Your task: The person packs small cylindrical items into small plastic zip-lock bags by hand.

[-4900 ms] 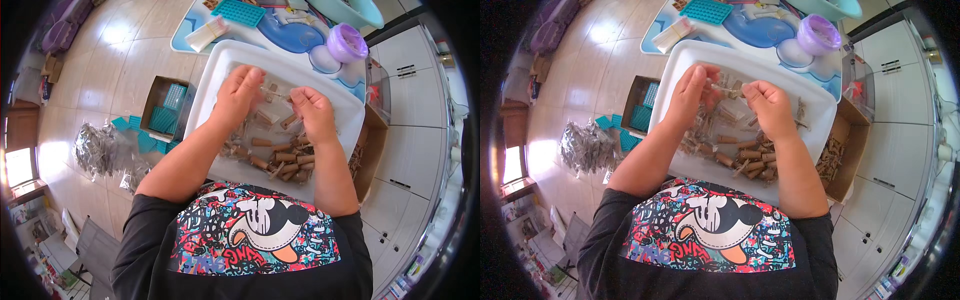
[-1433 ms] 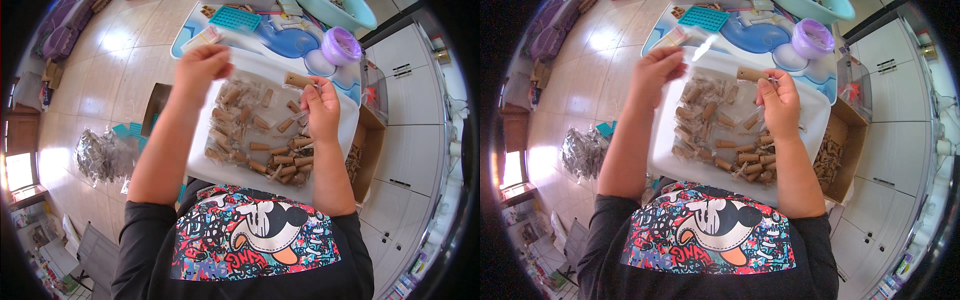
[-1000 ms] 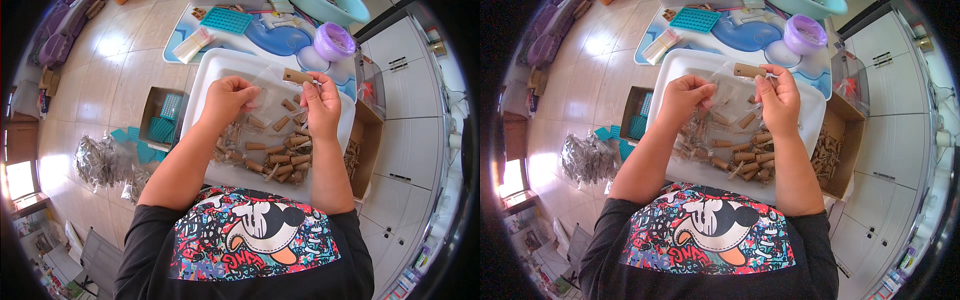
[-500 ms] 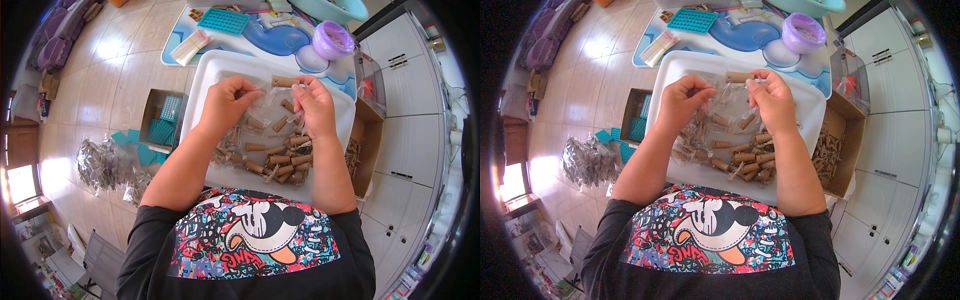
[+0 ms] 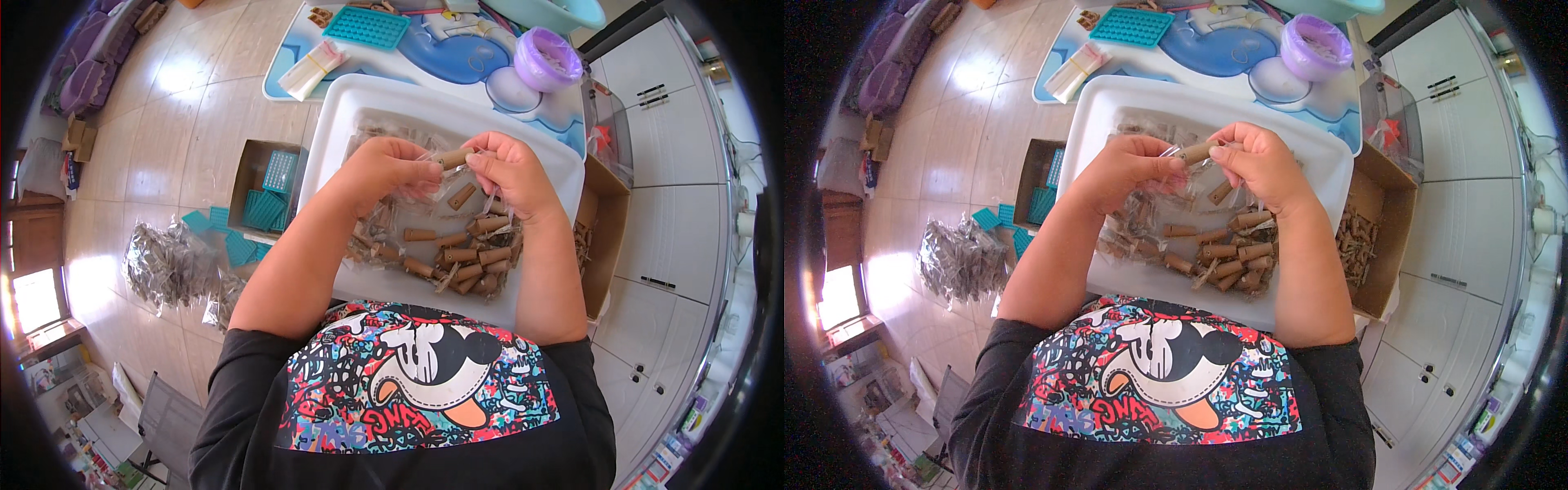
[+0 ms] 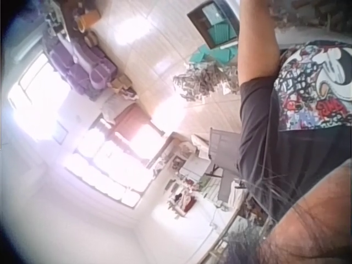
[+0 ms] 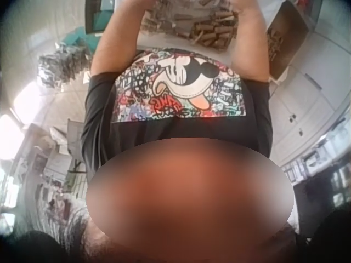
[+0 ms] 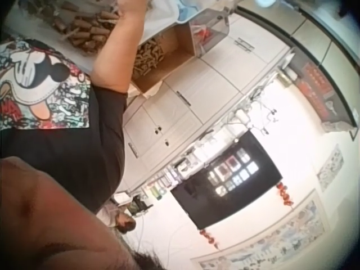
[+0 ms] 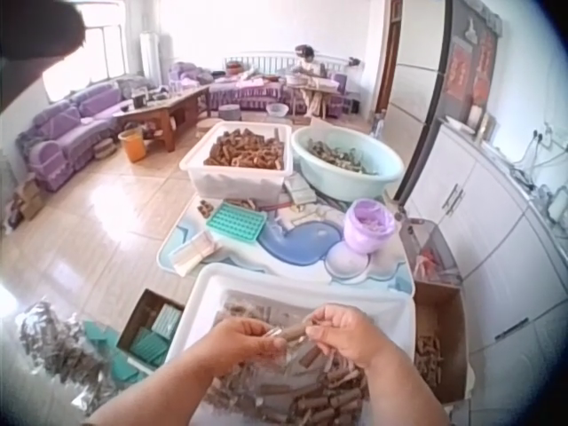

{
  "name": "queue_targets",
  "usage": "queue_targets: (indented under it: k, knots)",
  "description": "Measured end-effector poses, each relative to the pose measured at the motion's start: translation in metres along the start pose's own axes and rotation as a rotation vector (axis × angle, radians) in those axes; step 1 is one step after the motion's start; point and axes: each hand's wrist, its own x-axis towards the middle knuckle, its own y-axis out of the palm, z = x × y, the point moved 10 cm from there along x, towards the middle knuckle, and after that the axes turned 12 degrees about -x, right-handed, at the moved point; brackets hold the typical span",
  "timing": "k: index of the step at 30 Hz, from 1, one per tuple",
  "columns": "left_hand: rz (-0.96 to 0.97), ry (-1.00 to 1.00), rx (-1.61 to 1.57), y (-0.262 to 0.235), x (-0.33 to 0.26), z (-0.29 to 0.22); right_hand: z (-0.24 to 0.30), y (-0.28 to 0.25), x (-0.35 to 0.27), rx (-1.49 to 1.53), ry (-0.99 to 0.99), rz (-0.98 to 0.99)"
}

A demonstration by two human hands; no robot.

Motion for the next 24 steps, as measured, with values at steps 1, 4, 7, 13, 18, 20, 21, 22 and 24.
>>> queue_targets:
  k: [1, 4, 7, 13, 18, 20, 21, 22, 24]
  knots:
    - [0.003, -0.009, -0.018, 0.000, 0.000, 0.002, -0.002, 0.001, 0.000, -0.026, 0.020, 0.011]
    - [-0.009, -0.018, -0.064, 0.001, 0.001, 0.004, -0.002, 0.005, 0.000, -0.067, 0.041, 0.036]
    - [0.029, -0.034, -0.086, 0.002, 0.003, 0.008, -0.003, 0.010, 0.003, -0.057, 0.027, 0.049]
    - [-0.015, -0.050, -0.169, 0.002, 0.001, 0.004, 0.002, -0.007, 0.004, -0.146, -0.065, -0.224]
    - [0.039, -0.029, -0.194, 0.005, 0.003, 0.004, 0.004, -0.004, 0.001, -0.285, -0.085, -0.328]
    - [0.058, -0.027, -0.213, 0.007, 0.003, 0.003, 0.007, 0.001, 0.002, -0.203, -0.161, -0.269]
    - [0.029, -0.023, -0.225, 0.004, 0.002, 0.003, 0.010, 0.000, 0.002, -0.204, -0.162, -0.265]
    - [-0.001, -0.020, -0.237, 0.000, 0.002, 0.002, 0.013, -0.002, 0.000, -0.146, -0.154, -0.255]
    - [0.002, -0.021, -0.227, -0.001, 0.002, 0.002, 0.012, -0.004, 0.001, -0.089, -0.145, -0.247]
